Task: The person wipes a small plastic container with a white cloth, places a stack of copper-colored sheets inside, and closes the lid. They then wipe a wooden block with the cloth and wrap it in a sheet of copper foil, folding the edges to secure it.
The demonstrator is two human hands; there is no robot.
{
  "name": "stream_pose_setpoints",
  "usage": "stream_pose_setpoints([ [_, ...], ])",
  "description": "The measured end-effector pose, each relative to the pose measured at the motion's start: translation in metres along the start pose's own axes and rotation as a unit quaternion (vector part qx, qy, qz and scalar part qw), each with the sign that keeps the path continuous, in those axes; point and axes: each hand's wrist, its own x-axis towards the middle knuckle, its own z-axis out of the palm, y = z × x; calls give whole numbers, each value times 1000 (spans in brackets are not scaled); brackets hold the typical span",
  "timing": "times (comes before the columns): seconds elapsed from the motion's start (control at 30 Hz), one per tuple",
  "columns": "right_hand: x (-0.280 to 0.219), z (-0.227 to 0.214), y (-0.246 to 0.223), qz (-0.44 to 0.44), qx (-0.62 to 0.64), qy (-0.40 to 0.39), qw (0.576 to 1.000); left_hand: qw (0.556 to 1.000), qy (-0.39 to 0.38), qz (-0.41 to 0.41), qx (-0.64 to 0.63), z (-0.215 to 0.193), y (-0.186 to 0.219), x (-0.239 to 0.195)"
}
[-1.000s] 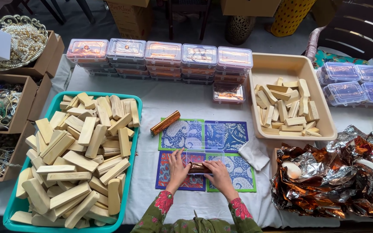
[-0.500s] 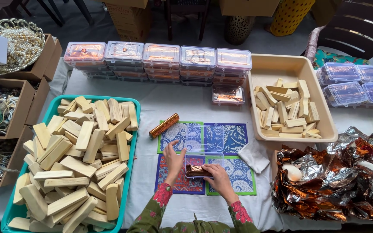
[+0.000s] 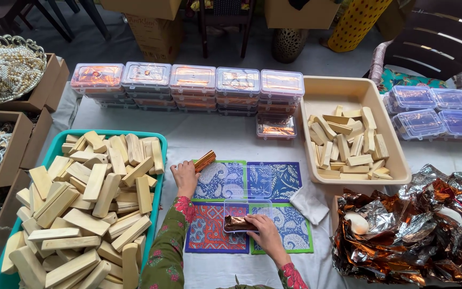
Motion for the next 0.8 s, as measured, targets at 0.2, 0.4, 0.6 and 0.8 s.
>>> stream_pose_setpoints([
  [0.2,1,-1,-1,2,-1,-4,1000,999,29,32,15,21,-8,9],
  [0.4,0,1,1,5,-13,-7,1000,992,-23,-38,-120,5,-1,3],
  [0.6,-7,17,12,2,-88,-29,996,948,13,-41,-314,-48,29,-33],
  [0.8,4,0,-9,29,-22,-9,999,902,-98,-7,-420,-142,62,-78],
])
